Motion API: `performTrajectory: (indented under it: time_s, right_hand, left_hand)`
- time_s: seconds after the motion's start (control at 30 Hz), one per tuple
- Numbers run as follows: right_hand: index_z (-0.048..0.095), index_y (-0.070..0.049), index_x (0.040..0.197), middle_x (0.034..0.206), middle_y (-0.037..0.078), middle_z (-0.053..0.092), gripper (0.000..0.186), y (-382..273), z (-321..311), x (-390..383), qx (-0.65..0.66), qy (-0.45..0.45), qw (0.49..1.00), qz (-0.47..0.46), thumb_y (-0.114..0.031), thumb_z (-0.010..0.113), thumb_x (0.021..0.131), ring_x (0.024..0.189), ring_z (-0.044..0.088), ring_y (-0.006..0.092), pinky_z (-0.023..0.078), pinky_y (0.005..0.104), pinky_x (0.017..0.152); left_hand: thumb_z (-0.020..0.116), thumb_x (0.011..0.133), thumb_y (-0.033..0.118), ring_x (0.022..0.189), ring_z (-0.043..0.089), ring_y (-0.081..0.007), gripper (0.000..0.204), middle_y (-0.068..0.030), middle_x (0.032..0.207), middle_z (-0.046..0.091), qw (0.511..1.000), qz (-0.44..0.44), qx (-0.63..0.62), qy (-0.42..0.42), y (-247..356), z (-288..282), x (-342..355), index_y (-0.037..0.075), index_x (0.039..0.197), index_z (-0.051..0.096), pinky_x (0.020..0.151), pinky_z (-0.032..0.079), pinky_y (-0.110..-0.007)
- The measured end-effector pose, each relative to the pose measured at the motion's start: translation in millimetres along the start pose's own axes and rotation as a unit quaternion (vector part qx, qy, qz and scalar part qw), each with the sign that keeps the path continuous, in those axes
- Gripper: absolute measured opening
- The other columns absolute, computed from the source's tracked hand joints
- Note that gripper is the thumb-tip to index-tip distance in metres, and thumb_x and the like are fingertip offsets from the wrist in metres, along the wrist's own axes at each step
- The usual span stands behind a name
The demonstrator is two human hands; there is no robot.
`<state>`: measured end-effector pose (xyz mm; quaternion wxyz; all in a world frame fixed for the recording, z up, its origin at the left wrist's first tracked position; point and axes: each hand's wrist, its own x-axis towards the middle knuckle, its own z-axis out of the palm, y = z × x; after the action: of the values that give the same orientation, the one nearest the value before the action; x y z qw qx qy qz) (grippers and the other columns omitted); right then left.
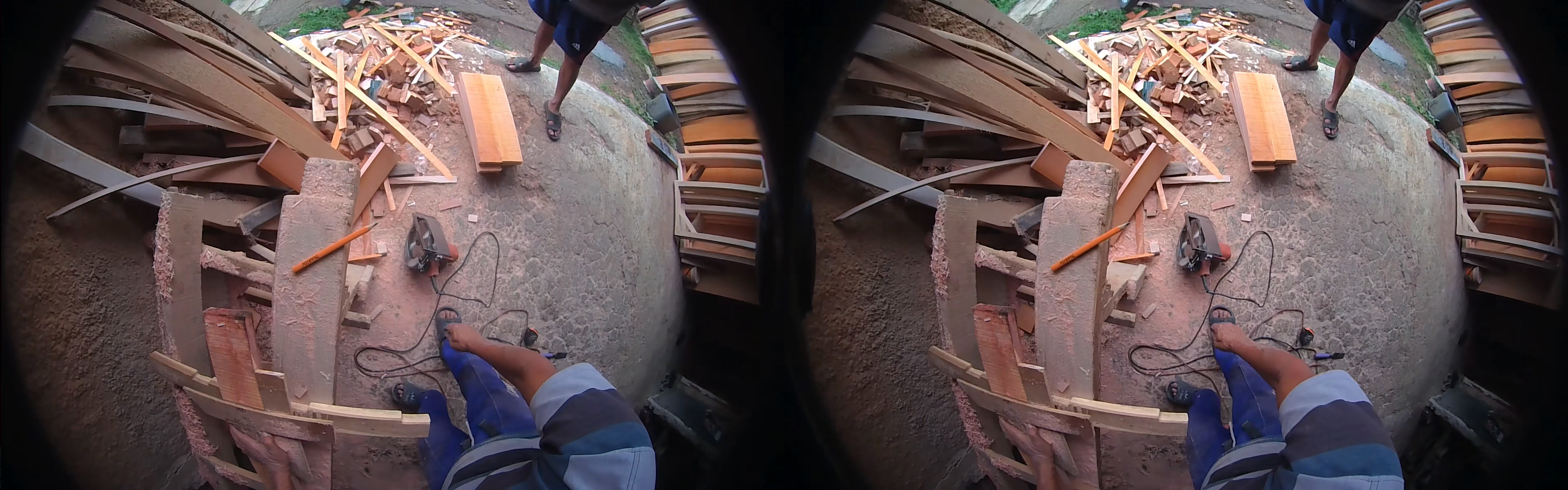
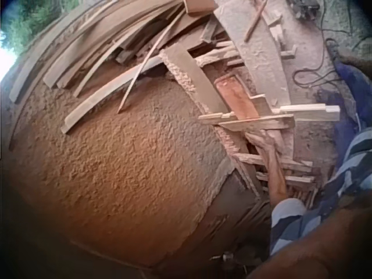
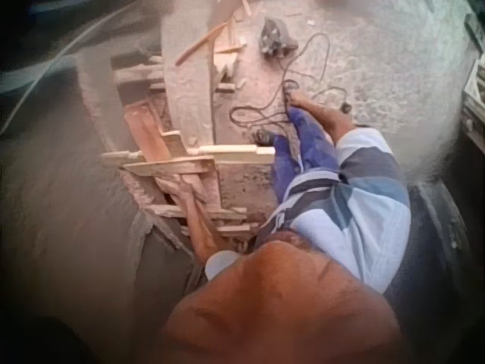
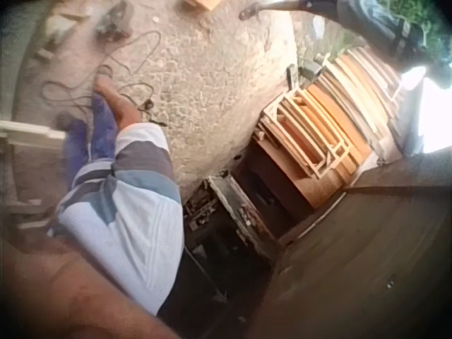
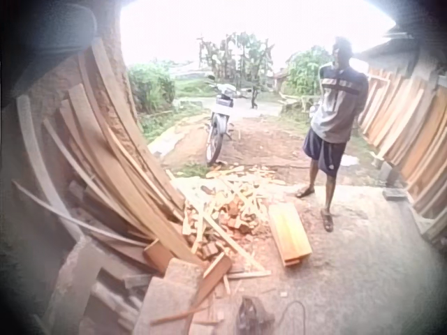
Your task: The person uses a circular saw to cut wooden planks on a workbench. They repeatedly position planks, mark them with a pencil, and cut them into smaller pieces. The person also moves cut pieces aside and handles additional planks from a nearby pile.
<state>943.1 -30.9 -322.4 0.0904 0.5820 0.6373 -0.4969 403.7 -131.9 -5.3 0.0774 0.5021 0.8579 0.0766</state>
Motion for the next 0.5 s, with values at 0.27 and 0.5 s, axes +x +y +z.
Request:
performTrajectory:
  time_s: [0.27, 0.5]
  right_hand:
    - [0.068, -0.002, 0.102, 0.103, 0.021, 0.069, 0.023, 17, 36, 104, -0.141, -0.010, 0.984, -0.111, -0.017, 0.057, 0.089, 0.102, 0.066, 0.0388, 0.054, 0.0497, 0.087]
    - [0.070, -0.002, 0.108, 0.111, 0.016, 0.066, 0.027, 49, 75, 244, -0.355, 0.058, 0.926, -0.118, -0.017, 0.052, 0.095, 0.113, 0.059, 0.0321, 0.047, 0.0442, 0.099]
  left_hand:
    - [0.048, 0.092, 0.071, 0.148, 0.030, -0.0425, 0.107, -0.0288, 0.159, 0.027, 0.997, -0.048, -0.053, -0.003, -6, 3, 0, -0.007, 0.158, 0.018, 0.123, 0.022, -0.053]
    - [0.048, 0.090, 0.075, 0.147, 0.031, -0.0409, 0.110, -0.0269, 0.158, 0.028, 0.995, -0.071, -0.067, 0.000, 7, 17, 14, -0.006, 0.158, 0.019, 0.122, 0.023, -0.052]
